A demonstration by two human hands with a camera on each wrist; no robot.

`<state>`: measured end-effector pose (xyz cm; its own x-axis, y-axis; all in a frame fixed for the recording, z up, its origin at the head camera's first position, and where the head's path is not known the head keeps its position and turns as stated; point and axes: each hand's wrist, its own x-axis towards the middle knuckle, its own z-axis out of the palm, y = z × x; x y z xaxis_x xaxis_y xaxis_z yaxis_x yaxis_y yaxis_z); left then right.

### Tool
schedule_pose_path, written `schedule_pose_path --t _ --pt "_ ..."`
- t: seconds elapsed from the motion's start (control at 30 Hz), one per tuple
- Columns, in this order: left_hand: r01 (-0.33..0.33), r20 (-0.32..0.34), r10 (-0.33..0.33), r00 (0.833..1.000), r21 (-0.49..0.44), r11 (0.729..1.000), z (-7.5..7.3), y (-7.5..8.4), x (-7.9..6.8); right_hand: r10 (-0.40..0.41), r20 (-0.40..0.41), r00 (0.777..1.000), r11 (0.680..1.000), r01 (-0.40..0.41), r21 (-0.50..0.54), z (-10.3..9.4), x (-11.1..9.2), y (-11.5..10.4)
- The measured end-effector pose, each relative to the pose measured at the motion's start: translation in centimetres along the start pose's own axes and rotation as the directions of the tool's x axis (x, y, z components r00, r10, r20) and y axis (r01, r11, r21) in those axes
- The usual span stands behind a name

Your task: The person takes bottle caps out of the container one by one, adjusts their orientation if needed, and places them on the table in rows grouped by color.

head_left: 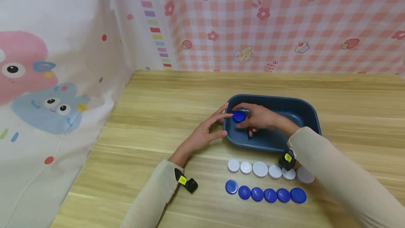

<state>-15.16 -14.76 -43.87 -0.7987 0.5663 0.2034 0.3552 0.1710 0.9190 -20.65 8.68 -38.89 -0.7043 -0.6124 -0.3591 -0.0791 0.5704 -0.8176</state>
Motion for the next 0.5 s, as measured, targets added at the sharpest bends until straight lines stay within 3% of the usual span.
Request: schedule_pose_path --t 0.2,0.5 --pt "0.003 0.001 -0.003 1.0 -0.007 1.0 0.02 -0.02 0.02 -0.048 -0.077 0.996 0.991 0.038 -0.13 0.37 0.22 0.14" --pt "0.025 -0.002 -0.025 1.0 0.011 1.0 0.02 -0.15 0.06 -0.01 -0.15 0.989 0.993 -0.008 -0.119 0.54 0.4 0.28"
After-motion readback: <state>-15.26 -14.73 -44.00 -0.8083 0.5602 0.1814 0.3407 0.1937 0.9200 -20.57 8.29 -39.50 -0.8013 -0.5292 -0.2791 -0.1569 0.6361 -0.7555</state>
